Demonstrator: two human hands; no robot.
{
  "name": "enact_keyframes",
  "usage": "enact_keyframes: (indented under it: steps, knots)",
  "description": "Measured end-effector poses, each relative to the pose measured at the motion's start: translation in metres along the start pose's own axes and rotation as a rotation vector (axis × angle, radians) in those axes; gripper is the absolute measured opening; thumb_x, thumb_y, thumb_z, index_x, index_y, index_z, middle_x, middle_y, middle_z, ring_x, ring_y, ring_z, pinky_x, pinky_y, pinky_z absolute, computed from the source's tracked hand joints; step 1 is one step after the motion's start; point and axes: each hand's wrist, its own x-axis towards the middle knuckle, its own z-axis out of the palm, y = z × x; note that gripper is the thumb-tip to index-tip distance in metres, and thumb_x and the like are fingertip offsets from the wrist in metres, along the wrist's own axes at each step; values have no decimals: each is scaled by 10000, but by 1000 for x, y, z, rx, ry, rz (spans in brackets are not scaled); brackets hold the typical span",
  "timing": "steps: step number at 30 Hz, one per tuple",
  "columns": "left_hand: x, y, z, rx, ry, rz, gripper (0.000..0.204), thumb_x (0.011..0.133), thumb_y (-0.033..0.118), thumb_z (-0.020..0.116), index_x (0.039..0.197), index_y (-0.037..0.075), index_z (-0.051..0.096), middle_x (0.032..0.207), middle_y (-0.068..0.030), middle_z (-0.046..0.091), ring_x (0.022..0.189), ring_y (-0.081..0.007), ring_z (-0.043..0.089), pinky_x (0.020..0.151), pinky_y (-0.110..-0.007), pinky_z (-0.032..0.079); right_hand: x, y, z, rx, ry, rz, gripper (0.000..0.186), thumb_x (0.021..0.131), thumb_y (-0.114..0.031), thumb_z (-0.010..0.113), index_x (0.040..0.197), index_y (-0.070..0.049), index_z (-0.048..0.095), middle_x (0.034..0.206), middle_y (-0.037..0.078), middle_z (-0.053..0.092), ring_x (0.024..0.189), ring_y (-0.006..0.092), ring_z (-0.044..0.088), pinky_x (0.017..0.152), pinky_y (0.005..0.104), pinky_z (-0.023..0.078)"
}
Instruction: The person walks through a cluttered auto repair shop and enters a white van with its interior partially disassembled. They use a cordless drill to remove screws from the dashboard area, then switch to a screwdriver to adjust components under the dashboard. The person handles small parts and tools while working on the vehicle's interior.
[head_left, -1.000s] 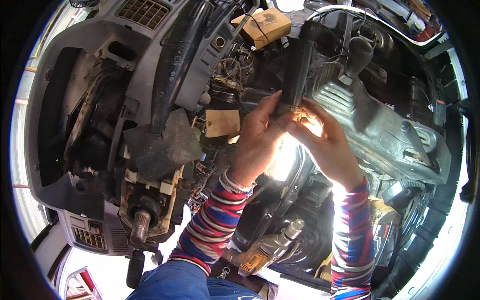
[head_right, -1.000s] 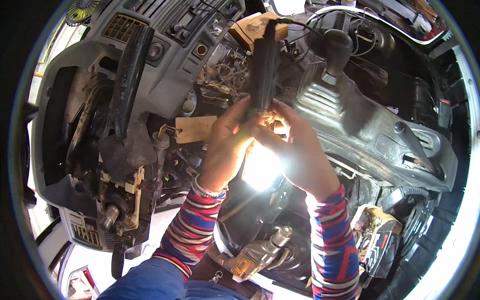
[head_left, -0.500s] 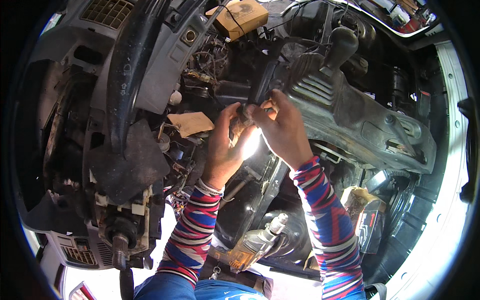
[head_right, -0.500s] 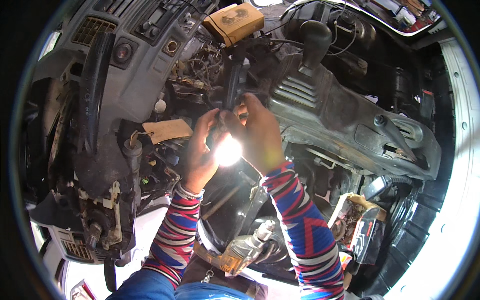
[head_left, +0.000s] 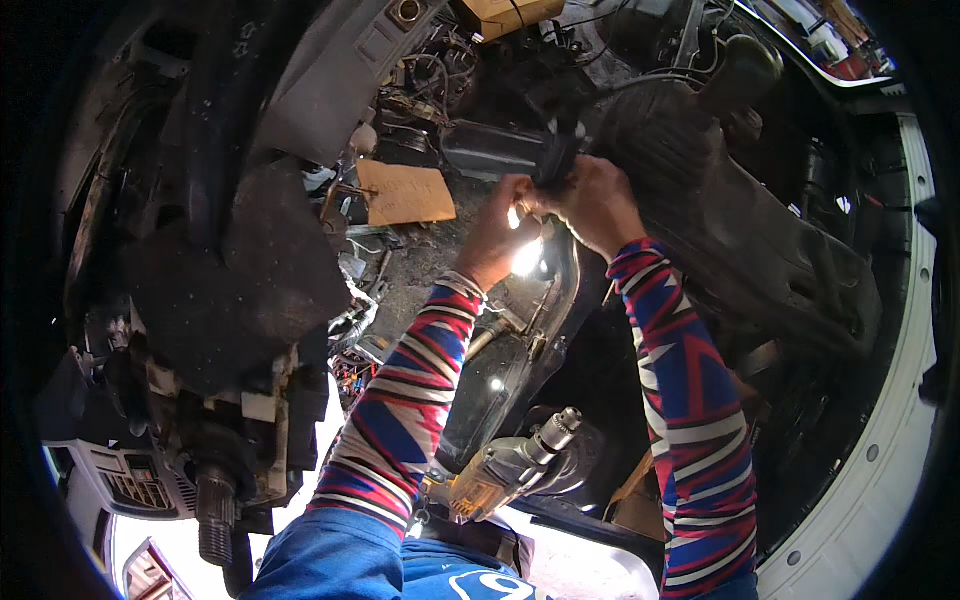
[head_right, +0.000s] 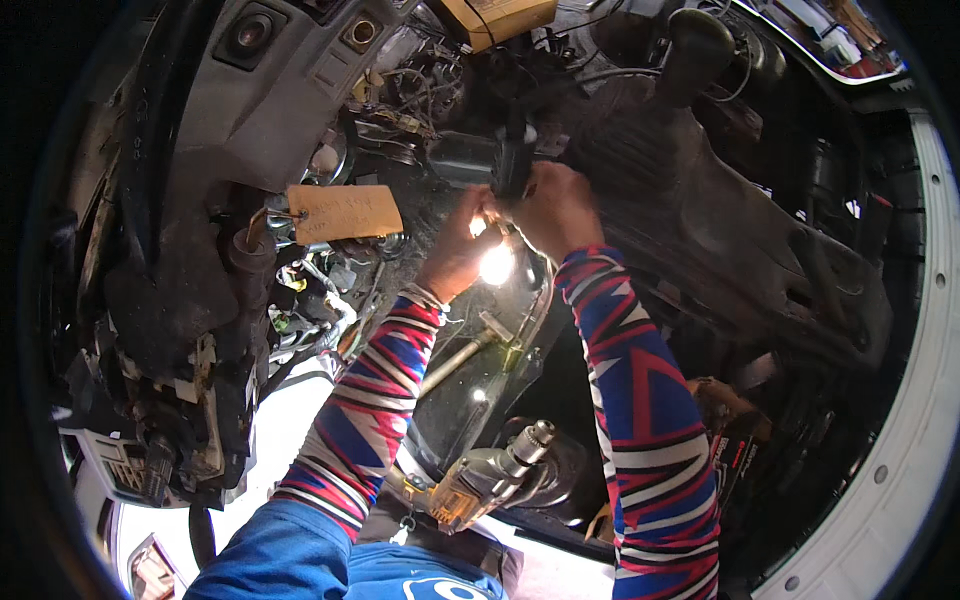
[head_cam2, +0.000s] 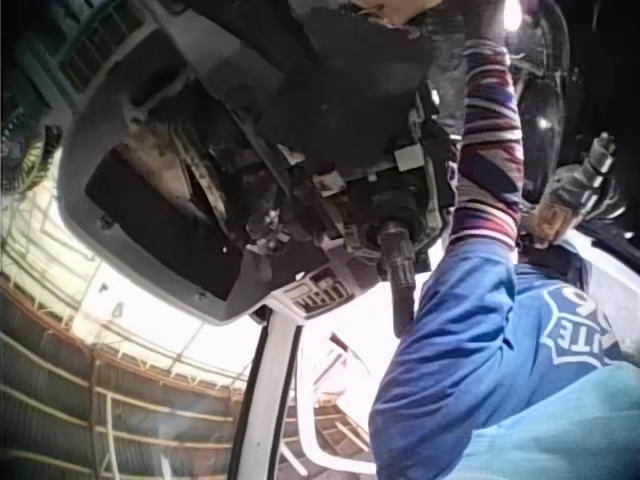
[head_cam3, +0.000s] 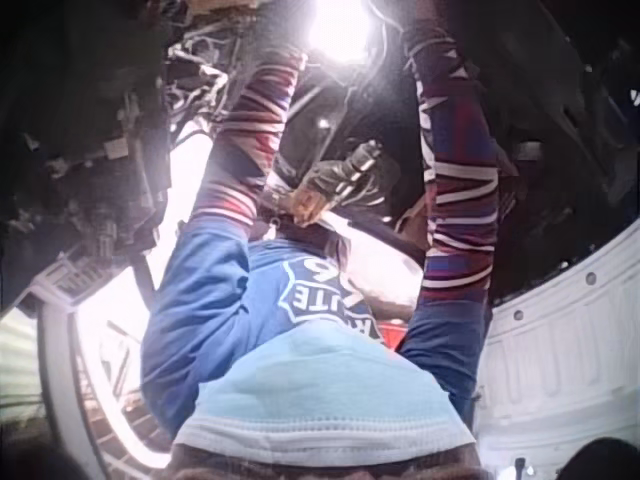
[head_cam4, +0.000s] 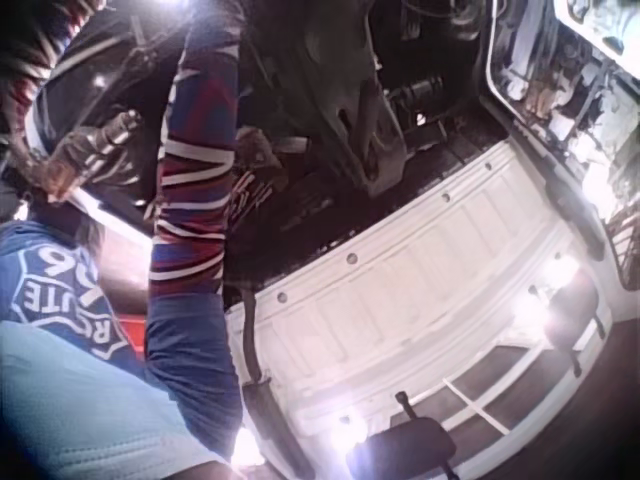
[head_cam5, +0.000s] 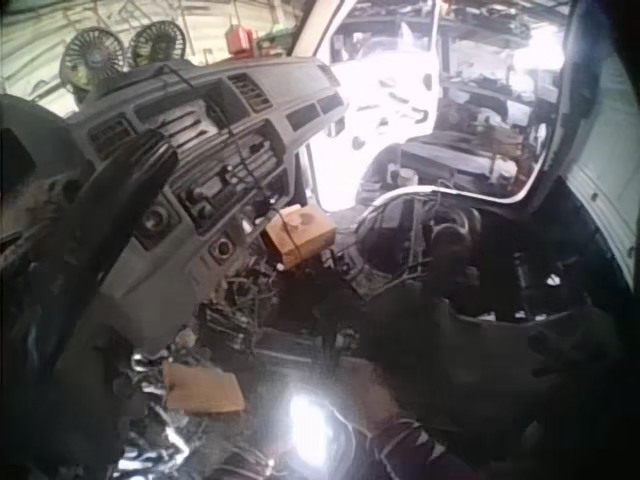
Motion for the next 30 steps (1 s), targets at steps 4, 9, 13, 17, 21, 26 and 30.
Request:
enact_keyframes:
  steps: [4, 9, 13, 17, 21, 26, 30]
  knots:
    - [11, -33, 12, -53, -90, 110, 520, 874, 125, 760, 1336, 31, 541, 1187, -68, 628, 1122, -165, 569, 1012, -342, 454, 3, 13, 20, 20, 87, 96, 291, 798, -231, 838, 953, -6, 740, 869, 117, 763, 784, 175, 737, 730, 331, 565]
    - [30, -50, 13, -71, -105, 53, 384, 899, 169, 742, 1234, 50, 595, 1060, -113, 719, 1019, -229, 682, 899, -371, 532, 2, 9, 19, -383, 135, 152, 303, 805, -246, 815, 954, 6, 738, 874, 161, 751, 798, 301, 746, 743, 376, 570]
    - [52, -63, 13, 36, -13, -97, 404, 959, 240, 688, 1269, 12, 563, 1153, -125, 679, 1102, -223, 628, 989, -369, 473, -40, 14, 2, -288, 369, -48, 259, 893, -302, 730, 906, -44, 711, 820, 200, 708, 798, 392, 717, 701, 484, 555]
    - [76, -78, 8, 89, -95, -126, 457, 957, 261, 705, 1299, -7, 565, 1192, -140, 689, 1121, -230, 624, 1016, -358, 461, -85, 39, -42, -428, 522, -27, 158, 953, -192, 674, 1013, -52, 716, 866, 143, 700, 798, 302, 712, 726, 416, 551]
    - [95, -89, 22, 82, -255, -111, 444, 959, 259, 710, 1288, -14, 591, 1167, -127, 697, 1093, -205, 617, 997, -339, 468, -108, 65, -55, -456, 612, 165, 199, 963, -179, 675, 1087, -26, 708, 981, 122, 694, 890, 260, 686, 789, 396, 544]
    - [97, -92, 36, 176, -294, -184, 407, 991, 276, 678, 1275, -6, 608, 1143, -97, 700, 1051, -170, 616, 967, -325, 483, -119, 78, -40, -391, 463, 261, 278, 959, -199, 683, 1175, -24, 675, 1112, 147, 657, 971, 275, 665, 835, 406, 542]
    - [103, -92, 32, 11, -381, -231, 405, 1010, 307, 662, 1262, -6, 614, 1129, -82, 701, 1046, -152, 616, 949, -321, 488, -118, 76, -20, -434, 392, 271, 377, 943, -226, 690, 1254, -24, 626, 1187, 190, 573, 1069, 321, 635, 886, 444, 550]
